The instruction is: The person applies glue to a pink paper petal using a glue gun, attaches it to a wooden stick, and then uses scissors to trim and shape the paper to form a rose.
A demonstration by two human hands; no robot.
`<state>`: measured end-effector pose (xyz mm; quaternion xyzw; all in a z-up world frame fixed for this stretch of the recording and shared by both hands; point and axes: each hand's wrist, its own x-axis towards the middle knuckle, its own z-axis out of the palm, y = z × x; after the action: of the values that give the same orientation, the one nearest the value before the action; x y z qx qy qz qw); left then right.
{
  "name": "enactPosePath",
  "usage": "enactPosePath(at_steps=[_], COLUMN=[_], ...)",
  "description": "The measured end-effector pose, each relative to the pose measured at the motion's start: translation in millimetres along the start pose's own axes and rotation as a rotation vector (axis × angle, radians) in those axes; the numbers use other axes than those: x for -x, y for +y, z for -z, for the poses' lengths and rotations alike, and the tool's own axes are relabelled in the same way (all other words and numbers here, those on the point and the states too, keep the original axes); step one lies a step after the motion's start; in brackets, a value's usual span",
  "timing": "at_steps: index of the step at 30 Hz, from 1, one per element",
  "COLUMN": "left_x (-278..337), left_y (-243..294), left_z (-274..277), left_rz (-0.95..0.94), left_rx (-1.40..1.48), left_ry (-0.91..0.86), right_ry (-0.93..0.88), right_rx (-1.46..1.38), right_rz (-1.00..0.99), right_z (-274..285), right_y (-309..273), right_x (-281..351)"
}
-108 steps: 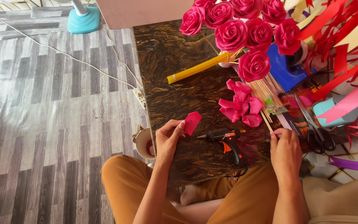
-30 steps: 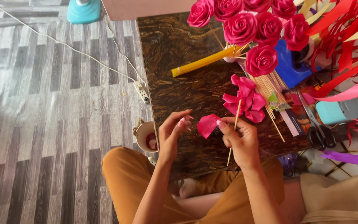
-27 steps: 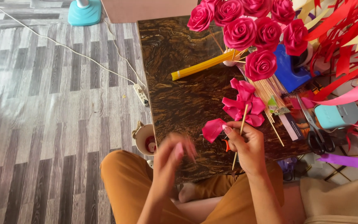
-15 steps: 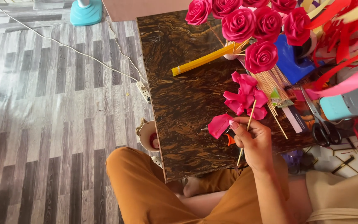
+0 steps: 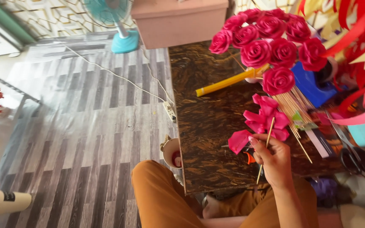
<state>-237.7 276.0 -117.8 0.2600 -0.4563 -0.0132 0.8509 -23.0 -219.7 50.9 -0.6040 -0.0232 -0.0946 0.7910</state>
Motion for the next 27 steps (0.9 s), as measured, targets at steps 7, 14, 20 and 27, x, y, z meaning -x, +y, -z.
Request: enactPosePath(at_steps=[7,14,20,27], left_x=[-197,-354,-339,-338], left_y=[-63,-163,-189,-181], left_z=[21,-63,-57,-55], left_rz=[-0.096,0.679,0.637,0.657], left_rx=[0.206,-0.703,-0.671,-0.683], left_ry=[-0.096,0.533,0.619,0.691], right_ry=[-0.083,-0.077,-0.106,-0.143], right_rx=[0.018,0.066,0.167,0.189], right_rz=[-0.1,-0.123,-0.153,-0.2], right_z=[-15,-34,-40,-44], right_y=[1,-2,-1,-2], right_x=[9,16,18,15])
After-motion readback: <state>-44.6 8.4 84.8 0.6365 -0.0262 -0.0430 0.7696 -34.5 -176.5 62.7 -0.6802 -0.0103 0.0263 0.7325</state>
